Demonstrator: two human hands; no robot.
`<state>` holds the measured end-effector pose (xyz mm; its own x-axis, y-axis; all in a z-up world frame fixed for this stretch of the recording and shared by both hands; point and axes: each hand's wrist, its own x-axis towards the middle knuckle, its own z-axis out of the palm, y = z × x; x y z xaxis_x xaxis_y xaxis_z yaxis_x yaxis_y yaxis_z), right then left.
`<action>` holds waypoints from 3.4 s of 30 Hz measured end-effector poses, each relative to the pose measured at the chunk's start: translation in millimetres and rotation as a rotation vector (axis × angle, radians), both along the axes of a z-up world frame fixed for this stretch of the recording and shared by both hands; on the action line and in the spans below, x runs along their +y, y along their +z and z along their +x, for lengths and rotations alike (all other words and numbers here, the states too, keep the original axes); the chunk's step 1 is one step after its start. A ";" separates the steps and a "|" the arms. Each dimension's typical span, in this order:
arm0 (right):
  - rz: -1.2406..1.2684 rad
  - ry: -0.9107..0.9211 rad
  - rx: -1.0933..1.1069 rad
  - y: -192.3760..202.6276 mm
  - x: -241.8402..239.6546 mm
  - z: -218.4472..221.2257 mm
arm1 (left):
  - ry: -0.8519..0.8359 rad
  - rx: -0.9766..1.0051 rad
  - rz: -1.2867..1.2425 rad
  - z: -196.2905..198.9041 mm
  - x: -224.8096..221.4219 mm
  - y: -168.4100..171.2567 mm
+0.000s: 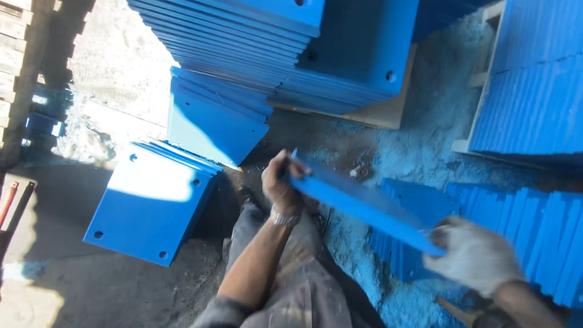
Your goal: Inspecting and cleaning holes in blue plastic industrial plates using a small hook tool before stacking them.
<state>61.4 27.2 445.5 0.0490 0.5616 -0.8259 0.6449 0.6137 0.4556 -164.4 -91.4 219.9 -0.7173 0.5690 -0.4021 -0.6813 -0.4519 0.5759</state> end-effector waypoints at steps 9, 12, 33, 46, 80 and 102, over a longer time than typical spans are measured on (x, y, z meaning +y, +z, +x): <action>0.229 0.774 0.056 29.2 57.8 114.2 | -0.084 0.371 0.387 12.8 83.8 113.7; 0.563 0.472 0.438 -15.6 104.9 91.0 | -0.004 0.475 0.384 1.9 127.6 72.9; -0.108 0.116 0.648 -251.7 280.1 15.0 | 0.243 -0.297 -0.953 74.2 175.9 -221.2; 0.136 0.199 0.577 -245.4 521.9 -72.3 | 0.077 -0.211 -1.002 58.6 165.6 -187.8; 0.092 0.607 0.394 -287.5 575.0 -101.6 | -0.520 1.179 -1.378 -37.2 321.2 -169.0; 0.108 0.419 0.442 -321.4 567.3 -89.4 | -0.519 1.196 -1.332 -29.9 318.1 -172.4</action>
